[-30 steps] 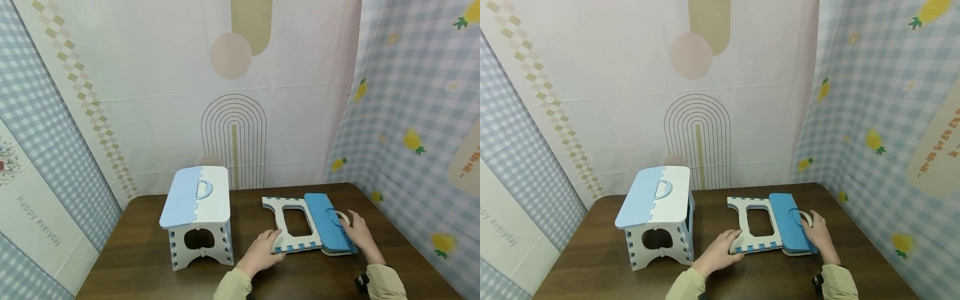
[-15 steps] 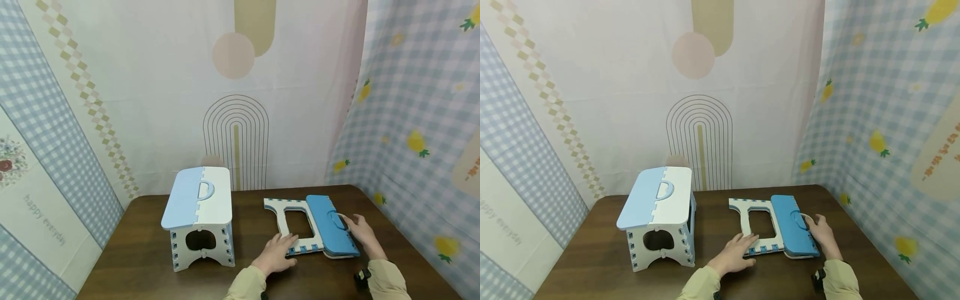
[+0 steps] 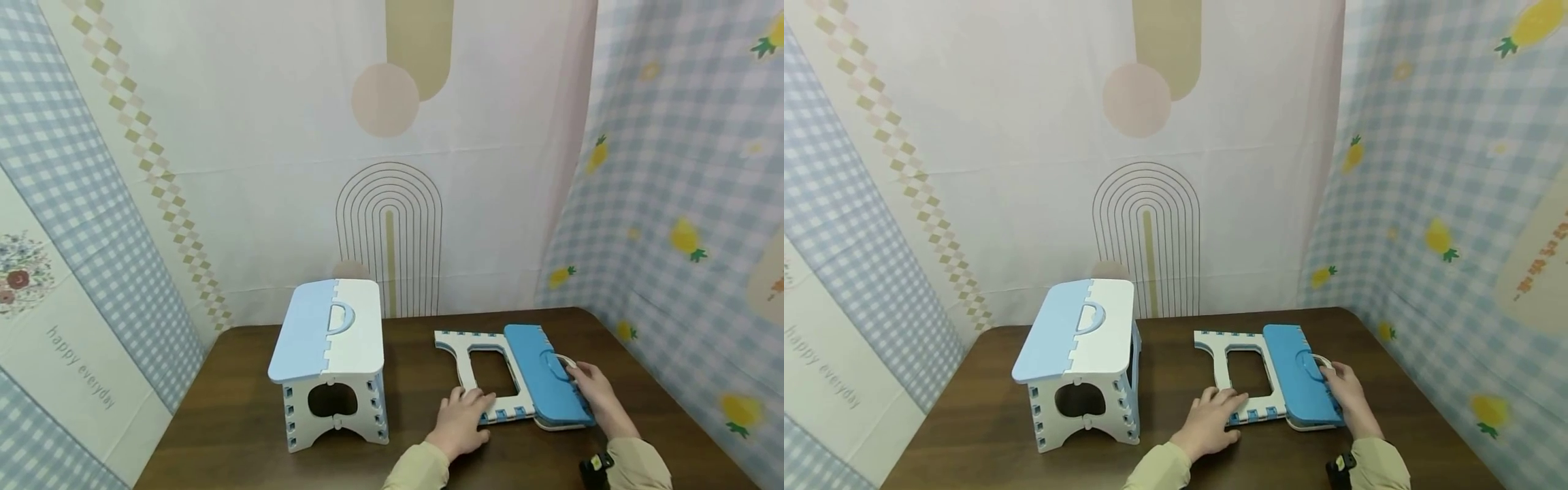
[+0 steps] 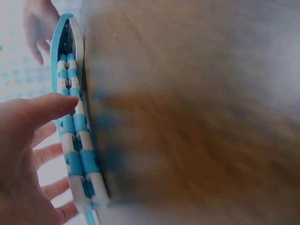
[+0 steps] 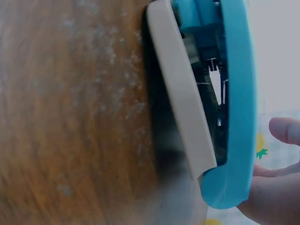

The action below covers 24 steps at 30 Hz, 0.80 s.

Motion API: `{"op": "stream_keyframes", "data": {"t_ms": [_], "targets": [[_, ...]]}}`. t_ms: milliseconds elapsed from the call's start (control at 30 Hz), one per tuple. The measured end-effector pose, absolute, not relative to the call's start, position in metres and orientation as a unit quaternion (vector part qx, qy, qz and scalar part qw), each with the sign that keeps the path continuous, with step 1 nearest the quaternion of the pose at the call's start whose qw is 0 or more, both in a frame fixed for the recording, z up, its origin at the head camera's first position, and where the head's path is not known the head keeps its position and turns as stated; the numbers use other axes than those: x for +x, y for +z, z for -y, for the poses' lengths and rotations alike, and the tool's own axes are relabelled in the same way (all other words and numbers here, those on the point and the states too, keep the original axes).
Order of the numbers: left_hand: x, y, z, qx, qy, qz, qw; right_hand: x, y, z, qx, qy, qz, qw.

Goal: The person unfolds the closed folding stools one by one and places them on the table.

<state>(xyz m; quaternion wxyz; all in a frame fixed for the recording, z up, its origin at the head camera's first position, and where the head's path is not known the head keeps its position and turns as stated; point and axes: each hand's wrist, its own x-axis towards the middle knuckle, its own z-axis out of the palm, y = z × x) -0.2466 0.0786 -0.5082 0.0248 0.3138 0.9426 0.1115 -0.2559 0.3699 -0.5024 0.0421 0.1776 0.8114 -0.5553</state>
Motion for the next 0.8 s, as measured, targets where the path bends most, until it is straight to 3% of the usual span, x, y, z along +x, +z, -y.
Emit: {"op": "stream_keyframes", "data": {"t_ms": [400, 800], "targets": [[-0.243, -0.504, -0.093, 0.285, 0.068, -0.956, -0.016, -0.244, -0.497, -0.369, 0.189, -0.621, -0.761, 0.007], [-0.242, -0.495, -0.091, 0.283, 0.114, -0.949, -0.077, -0.234, -0.462, -0.369, 0.181, -0.643, -0.744, -0.028]]}}
